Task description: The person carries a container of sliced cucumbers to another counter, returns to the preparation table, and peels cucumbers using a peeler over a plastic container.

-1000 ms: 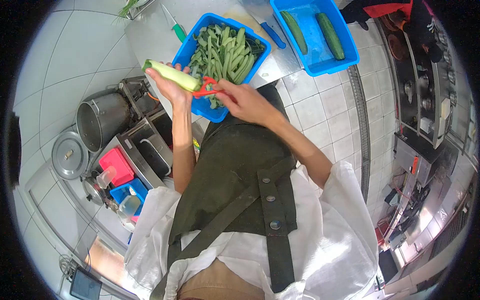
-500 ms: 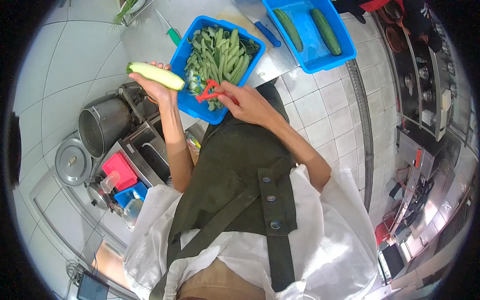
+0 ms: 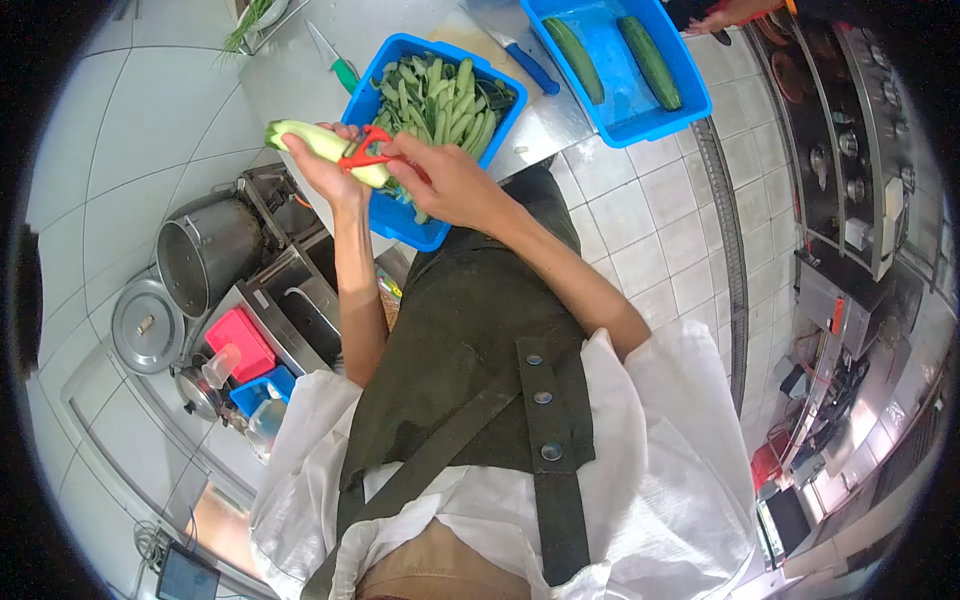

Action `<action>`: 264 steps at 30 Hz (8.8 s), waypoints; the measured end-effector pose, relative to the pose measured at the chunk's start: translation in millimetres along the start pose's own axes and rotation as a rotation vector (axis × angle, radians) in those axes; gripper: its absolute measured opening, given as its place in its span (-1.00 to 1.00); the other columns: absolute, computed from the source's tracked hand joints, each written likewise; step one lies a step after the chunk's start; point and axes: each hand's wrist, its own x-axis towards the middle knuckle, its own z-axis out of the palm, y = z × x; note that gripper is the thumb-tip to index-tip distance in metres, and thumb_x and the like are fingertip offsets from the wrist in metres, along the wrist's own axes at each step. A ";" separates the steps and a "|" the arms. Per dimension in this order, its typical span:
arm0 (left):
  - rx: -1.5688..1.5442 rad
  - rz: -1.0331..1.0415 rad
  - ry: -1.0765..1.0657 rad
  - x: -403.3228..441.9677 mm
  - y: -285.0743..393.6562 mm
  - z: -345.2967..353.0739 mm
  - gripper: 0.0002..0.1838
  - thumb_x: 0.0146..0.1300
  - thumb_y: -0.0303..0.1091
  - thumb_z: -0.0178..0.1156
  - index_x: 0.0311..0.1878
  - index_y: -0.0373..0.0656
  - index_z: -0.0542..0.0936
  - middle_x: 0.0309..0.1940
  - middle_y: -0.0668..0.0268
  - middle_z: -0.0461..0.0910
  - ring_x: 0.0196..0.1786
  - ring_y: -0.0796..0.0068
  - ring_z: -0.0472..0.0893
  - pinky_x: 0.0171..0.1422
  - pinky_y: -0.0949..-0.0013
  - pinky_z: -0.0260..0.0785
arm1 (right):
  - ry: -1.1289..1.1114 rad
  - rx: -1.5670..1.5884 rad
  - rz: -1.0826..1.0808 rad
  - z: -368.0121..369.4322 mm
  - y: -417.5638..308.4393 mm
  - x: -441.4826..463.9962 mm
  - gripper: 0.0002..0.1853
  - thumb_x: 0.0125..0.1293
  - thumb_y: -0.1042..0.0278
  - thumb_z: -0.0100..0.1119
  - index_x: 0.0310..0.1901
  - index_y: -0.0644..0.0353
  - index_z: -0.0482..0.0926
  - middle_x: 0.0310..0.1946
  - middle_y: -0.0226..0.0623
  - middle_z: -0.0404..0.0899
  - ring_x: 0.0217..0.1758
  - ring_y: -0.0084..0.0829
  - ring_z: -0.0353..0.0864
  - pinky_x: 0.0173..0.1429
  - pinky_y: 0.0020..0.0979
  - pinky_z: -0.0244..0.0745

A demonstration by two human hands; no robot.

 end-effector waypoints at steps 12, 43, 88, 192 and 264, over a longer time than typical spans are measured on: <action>-0.005 0.063 0.229 3.4 1.9 -15.5 -0.36 0.48 0.38 -0.23 0.07 -0.04 0.44 -0.27 0.30 0.52 -0.20 0.40 0.53 -0.09 0.24 0.46 | -0.014 -0.021 -0.012 -5.0 -8.8 0.9 -0.80 0.46 0.32 0.14 -0.01 0.23 0.56 -0.54 -0.09 0.56 -0.52 -0.22 0.58 -0.39 -0.27 0.40; -0.393 -0.195 -0.028 2.5 1.0 -5.9 -0.42 0.54 0.21 -0.16 0.18 -0.15 0.42 -0.32 0.31 0.45 -0.29 0.44 0.46 -0.15 0.33 0.40 | -0.029 -0.073 -0.036 -6.0 -0.9 -0.7 -0.79 0.41 0.31 0.19 -0.01 0.21 0.58 -0.47 -0.04 0.63 -0.43 -0.05 0.67 -0.37 -0.23 0.47; -0.485 -0.250 -0.190 5.6 18.8 -14.7 -0.40 0.46 0.27 -0.04 0.16 -0.11 0.46 -0.37 0.43 0.44 -0.32 0.50 0.40 -0.20 0.35 0.27 | -0.093 -0.049 0.007 -31.2 -20.5 -20.1 -0.75 0.44 0.27 0.17 0.03 0.23 0.57 -0.48 -0.08 0.60 -0.46 -0.16 0.61 -0.33 -0.29 0.41; 0.434 -0.916 -0.433 -68.9 62.5 -56.0 -0.55 0.54 0.01 -0.07 0.15 -0.23 0.38 -0.32 0.28 0.49 -0.53 0.52 0.45 -0.45 0.41 0.37 | -0.484 -0.628 -0.411 -55.1 37.9 94.9 -0.48 0.25 -0.26 0.20 -0.58 0.05 0.59 -0.64 -0.30 0.55 -0.46 -0.11 0.51 -0.23 -0.11 0.36; 0.509 -0.416 -0.554 -6.1 -89.1 157.5 -0.42 0.42 -0.01 0.17 0.35 -0.09 0.27 0.08 0.18 0.48 0.11 0.29 0.54 0.18 0.13 0.42 | 0.402 -0.282 0.246 -209.1 85.3 35.7 -0.41 0.05 0.01 0.55 -0.09 0.31 0.52 -0.42 -0.37 0.51 -0.40 -0.50 0.47 -0.33 -0.45 0.41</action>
